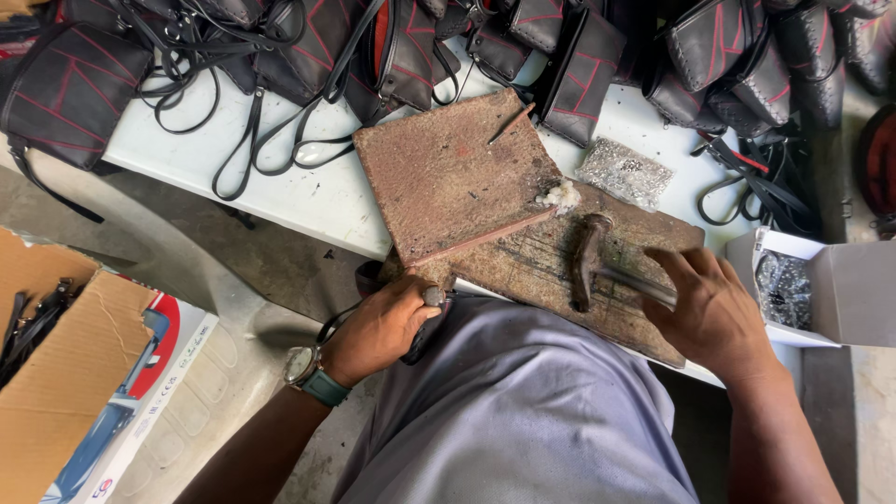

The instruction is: The person repairs small black pouches with red stitching by attaching metal rivets to the zipper pull tabs. They use a metal punch and hammer to secure the rivets, then test the zipper function on each pouch before moving to the next.

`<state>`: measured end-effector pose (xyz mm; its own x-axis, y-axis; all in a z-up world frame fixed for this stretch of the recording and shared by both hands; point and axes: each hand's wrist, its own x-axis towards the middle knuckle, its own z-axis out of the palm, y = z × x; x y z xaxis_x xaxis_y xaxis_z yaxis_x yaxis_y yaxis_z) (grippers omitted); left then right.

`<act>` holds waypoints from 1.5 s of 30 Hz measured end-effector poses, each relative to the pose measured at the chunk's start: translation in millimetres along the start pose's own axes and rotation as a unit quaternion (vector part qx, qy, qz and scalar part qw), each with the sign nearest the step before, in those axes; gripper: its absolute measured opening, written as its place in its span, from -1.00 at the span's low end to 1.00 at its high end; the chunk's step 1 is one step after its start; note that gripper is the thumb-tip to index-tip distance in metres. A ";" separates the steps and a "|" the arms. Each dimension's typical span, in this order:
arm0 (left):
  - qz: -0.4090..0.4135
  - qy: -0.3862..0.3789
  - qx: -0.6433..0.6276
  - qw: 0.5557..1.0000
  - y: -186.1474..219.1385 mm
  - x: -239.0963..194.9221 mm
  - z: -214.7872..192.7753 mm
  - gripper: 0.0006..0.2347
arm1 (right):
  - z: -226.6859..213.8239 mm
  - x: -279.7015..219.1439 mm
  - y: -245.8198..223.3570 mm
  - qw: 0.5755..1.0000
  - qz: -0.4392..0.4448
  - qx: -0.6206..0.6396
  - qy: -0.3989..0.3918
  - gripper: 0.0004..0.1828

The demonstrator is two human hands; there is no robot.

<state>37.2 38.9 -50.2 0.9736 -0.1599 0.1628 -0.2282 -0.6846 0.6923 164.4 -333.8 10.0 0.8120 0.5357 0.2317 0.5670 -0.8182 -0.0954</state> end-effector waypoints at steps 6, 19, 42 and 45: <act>0.041 0.045 0.031 0.998 -2.6 -2.8 6.8 -0.83 | 56.3 -34.5 35.7 0.996 0.060 0.061 0.036 -0.65; 0.065 0.065 0.019 0.996 -5.0 -3.6 9.6 -0.78 | 14.0 25.9 -41.8 0.965 -0.016 0.227 0.133 -0.82; -0.019 0.046 -0.009 0.999 -7.9 -15.3 15.3 -0.76 | -11.4 4.2 -16.4 0.998 0.031 -0.040 -0.035 -0.69; 0.049 0.117 -0.068 0.990 -1.4 -0.9 6.5 -0.78 | -10.1 3.5 6.1 0.999 -0.007 0.018 0.037 -0.63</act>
<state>36.7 35.4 -55.8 0.9236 -0.0417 0.3811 -0.3355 -0.5690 0.7508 169.3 -339.0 20.0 0.7924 0.5291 0.3035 0.5838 -0.8021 -0.1259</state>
